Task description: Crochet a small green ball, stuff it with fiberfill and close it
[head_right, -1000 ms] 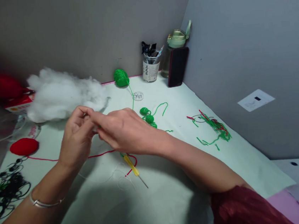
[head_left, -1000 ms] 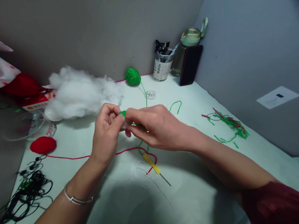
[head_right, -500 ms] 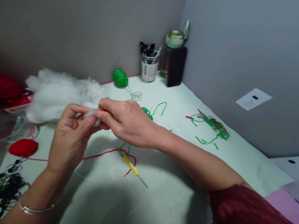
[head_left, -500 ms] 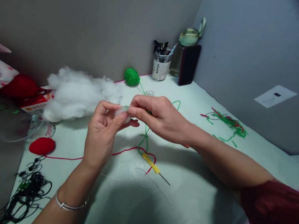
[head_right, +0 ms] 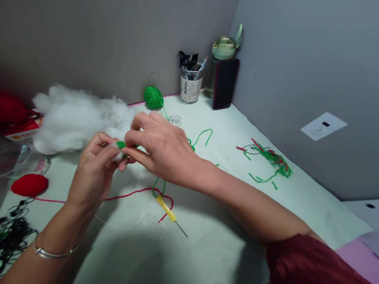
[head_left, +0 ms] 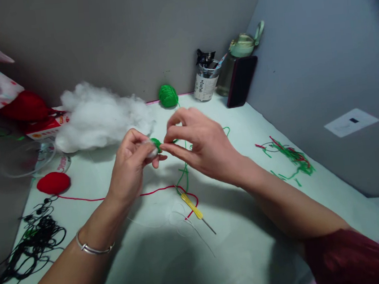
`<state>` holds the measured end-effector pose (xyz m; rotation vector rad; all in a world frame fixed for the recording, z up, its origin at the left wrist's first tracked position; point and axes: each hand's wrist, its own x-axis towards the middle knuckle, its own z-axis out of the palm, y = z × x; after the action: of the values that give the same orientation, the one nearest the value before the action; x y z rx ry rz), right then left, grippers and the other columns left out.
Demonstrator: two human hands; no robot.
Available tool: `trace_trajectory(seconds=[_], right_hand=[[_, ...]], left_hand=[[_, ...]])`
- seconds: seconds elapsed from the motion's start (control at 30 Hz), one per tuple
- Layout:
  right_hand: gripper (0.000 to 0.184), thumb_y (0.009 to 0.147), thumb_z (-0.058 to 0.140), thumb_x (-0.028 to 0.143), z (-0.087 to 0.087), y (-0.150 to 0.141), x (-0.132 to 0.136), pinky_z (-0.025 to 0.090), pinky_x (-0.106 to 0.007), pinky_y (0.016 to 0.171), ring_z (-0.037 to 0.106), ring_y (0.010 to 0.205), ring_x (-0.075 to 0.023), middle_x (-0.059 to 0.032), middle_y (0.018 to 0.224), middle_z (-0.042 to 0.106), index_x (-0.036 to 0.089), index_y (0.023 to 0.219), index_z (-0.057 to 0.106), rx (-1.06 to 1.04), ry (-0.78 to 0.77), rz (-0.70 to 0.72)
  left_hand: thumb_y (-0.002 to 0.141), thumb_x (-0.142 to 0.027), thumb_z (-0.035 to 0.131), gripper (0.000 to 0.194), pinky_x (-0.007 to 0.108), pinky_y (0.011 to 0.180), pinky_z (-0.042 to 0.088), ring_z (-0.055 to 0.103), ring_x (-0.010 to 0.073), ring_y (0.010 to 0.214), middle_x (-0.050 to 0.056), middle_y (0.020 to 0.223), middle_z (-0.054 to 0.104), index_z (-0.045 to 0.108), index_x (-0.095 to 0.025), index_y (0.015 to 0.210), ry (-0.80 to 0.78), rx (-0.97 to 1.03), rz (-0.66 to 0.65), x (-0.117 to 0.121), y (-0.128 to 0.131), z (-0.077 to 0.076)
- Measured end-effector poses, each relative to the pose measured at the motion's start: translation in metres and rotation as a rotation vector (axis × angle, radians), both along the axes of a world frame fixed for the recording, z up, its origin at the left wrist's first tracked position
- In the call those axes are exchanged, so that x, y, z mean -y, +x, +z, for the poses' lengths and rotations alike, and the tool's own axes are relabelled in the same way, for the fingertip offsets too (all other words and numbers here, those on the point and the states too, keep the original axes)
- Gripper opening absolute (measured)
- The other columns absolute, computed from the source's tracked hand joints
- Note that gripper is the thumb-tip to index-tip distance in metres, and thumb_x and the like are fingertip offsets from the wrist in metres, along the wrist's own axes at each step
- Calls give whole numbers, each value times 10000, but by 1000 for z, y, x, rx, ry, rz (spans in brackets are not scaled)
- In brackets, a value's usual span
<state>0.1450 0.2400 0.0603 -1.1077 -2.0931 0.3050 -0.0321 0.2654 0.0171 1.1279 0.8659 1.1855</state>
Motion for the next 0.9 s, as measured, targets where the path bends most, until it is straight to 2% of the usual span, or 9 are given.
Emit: trace_trajectory(seconds=[0.1,0.17,0.2,0.27,0.33,0.5,0.73,0.83,0.9], right_hand=[[223,981,650,235,5,3,0,478,-368,908,601,1081,-210,-69,1150,699,202,770,585,-162,29,206],[199,990,611,205,5,3,2,504,-336,853,637,979,-170,-50,1099,706,208,805,538,-264,-83,341],[151,988,599,194,4,3,3,505,-312,797,636,896,-145,-40,1091,701,212,854,533,-294,-136,346],[86,969,601,170,0,2,2,473,-283,705,586,760,-108,-31,1136,676,220,996,536,-280,-172,237],[177,952,621,159,-6,2,0,432,-281,686,533,720,-107,-26,1125,661,225,1090,532,-154,-131,106],[116,998,637,259,-16,-1,-5,341,-296,707,502,806,-171,-8,804,612,208,922,567,154,-53,-13],[192,928,645,252,-7,2,-6,263,-280,631,375,616,-100,69,623,460,193,756,585,-92,-228,-97],[169,874,616,200,-5,4,-5,246,-287,616,357,603,-92,74,606,454,188,708,592,-200,-274,-97],[172,864,594,194,-4,4,-6,244,-288,613,357,606,-93,71,602,449,186,692,595,-250,-288,-88]], left_hand=[[832,-197,720,174,222,542,467,543,89,529,-62,640,597,555,-215,778,-28,16,-53,2,1,-1],[850,-237,719,161,229,551,477,563,100,571,-44,687,609,571,-212,789,-41,26,-78,3,2,-3],[856,-246,715,154,232,563,488,567,101,579,-41,702,615,573,-213,803,-47,31,-80,3,2,-3],[852,-226,708,139,228,586,502,564,94,566,-50,695,622,569,-219,845,-60,37,-64,4,2,-2],[833,-191,707,156,210,583,495,560,85,540,-68,660,620,561,-226,874,-66,43,-41,5,2,1],[816,-182,746,184,181,553,481,594,79,553,-61,671,644,568,-218,844,-56,59,-6,6,3,3],[982,-392,673,183,283,810,626,695,137,771,3,883,687,656,-231,898,8,117,-162,3,-1,3],[937,-332,743,102,311,906,632,711,158,888,15,965,684,708,-237,948,46,81,-153,1,-5,6],[870,-274,818,145,294,907,627,716,160,920,18,1004,695,722,-240,973,70,18,-134,0,-8,7]])
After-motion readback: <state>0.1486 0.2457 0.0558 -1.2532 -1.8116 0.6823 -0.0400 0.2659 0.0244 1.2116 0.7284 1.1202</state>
